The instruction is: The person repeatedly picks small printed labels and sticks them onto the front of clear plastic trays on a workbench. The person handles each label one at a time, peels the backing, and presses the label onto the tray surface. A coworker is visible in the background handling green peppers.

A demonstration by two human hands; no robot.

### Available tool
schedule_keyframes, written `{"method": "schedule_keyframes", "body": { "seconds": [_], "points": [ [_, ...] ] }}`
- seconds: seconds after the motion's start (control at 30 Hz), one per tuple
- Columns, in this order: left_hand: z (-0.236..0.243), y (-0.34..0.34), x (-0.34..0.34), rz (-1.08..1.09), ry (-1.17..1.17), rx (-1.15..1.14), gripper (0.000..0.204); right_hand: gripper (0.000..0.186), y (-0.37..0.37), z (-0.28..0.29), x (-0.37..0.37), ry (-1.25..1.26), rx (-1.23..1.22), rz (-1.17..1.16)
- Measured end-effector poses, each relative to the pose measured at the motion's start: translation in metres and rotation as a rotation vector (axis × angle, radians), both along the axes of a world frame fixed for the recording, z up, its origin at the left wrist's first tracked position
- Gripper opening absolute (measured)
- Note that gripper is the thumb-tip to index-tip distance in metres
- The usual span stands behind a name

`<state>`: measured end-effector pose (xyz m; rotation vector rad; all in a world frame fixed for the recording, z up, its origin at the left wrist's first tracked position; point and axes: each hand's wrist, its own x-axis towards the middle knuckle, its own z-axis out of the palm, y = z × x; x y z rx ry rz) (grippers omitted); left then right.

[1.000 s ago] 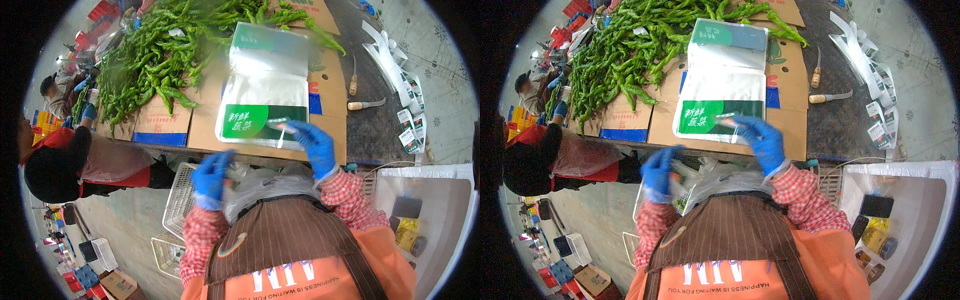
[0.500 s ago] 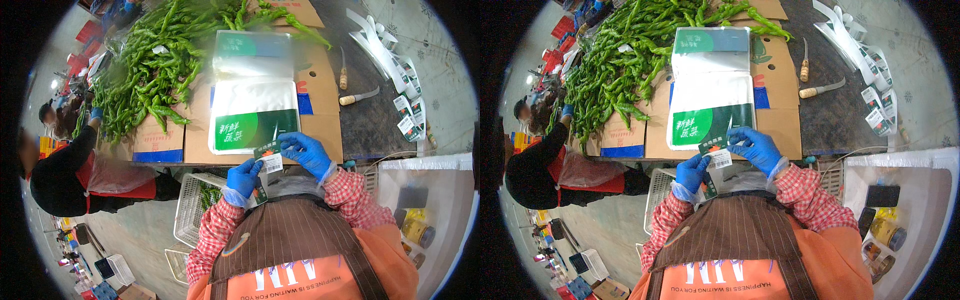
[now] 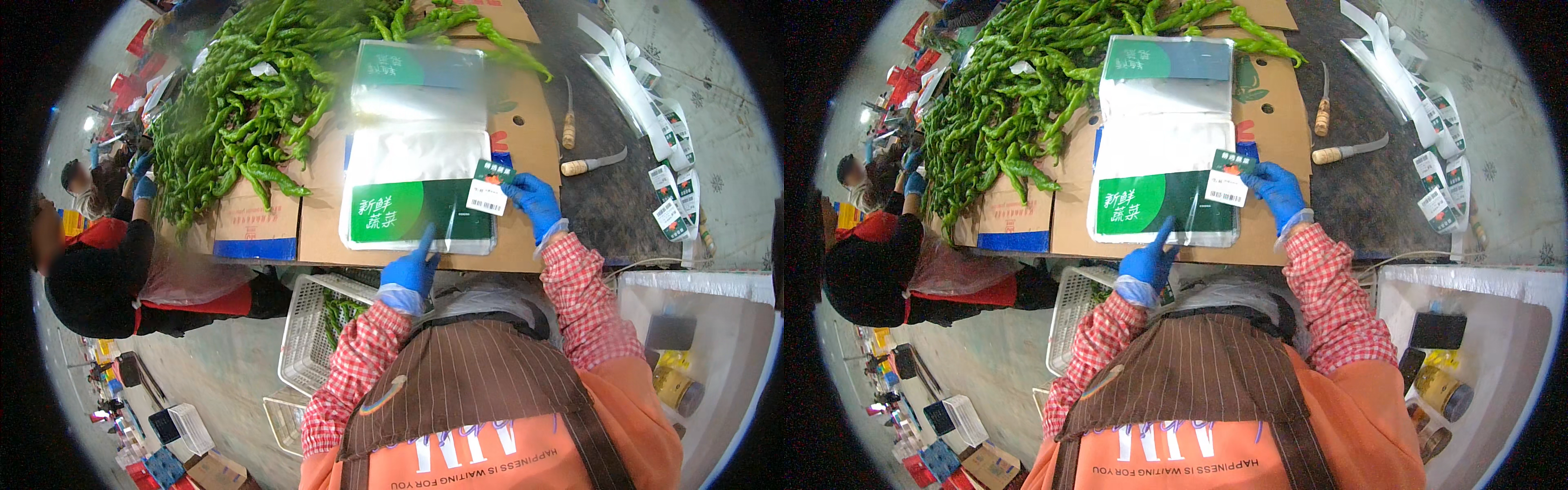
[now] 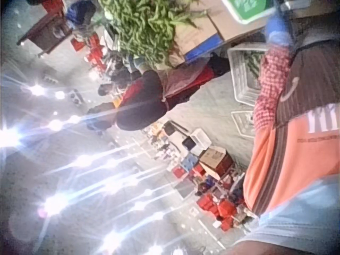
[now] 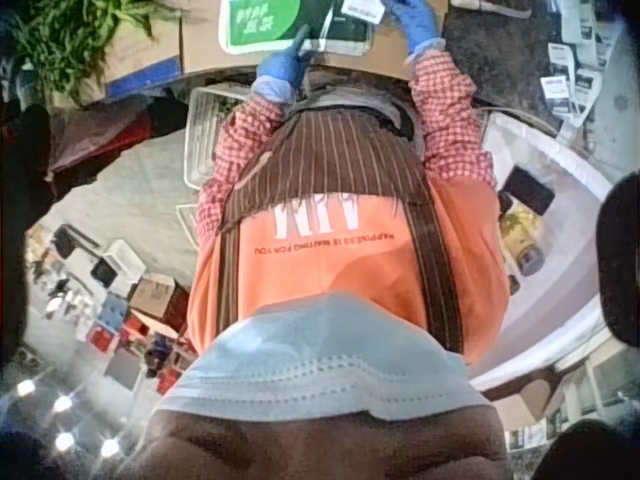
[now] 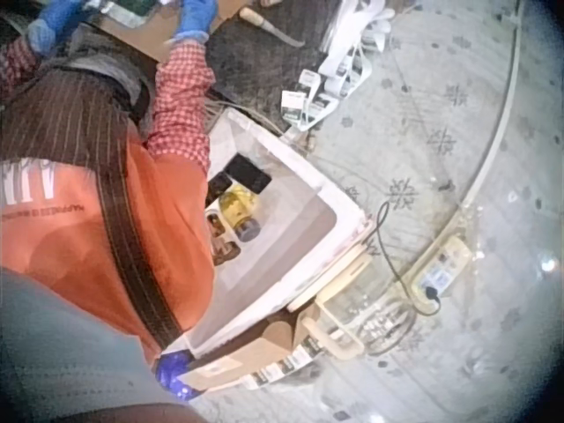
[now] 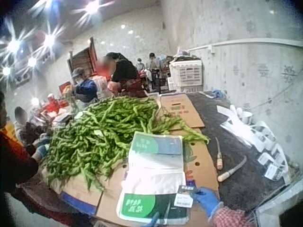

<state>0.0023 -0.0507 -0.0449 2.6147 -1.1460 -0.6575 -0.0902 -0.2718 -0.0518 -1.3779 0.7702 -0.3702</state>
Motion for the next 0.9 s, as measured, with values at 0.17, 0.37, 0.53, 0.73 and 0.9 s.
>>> {"method": "schedule_keyframes", "body": {
  "seconds": [0.17, 0.37, 0.53, 0.73, 0.9],
  "points": [
    [-0.002, -0.007, -0.008, -0.066, -0.024, 0.116, 0.055, 0.013, 0.006, -0.020, 0.012, -0.019, -0.086, 0.185],
    [0.001, -0.007, -0.008, -0.068, -0.007, 0.114, 0.055, 0.017, 0.009, -0.024, 0.019, -0.023, -0.167, 0.207],
    [-0.001, -0.005, -0.009, -0.074, -0.025, 0.100, 0.057, 0.019, 0.012, -0.023, 0.019, 0.027, -0.159, 0.194],
    [-0.002, -0.005, -0.008, -0.083, -0.036, 0.091, 0.058, 0.018, 0.015, -0.020, 0.021, 0.096, -0.214, 0.181],
    [0.003, -0.009, -0.009, -0.058, -0.013, 0.127, 0.058, 0.018, 0.017, -0.022, 0.021, 0.072, -0.282, 0.190]
  ]
}}
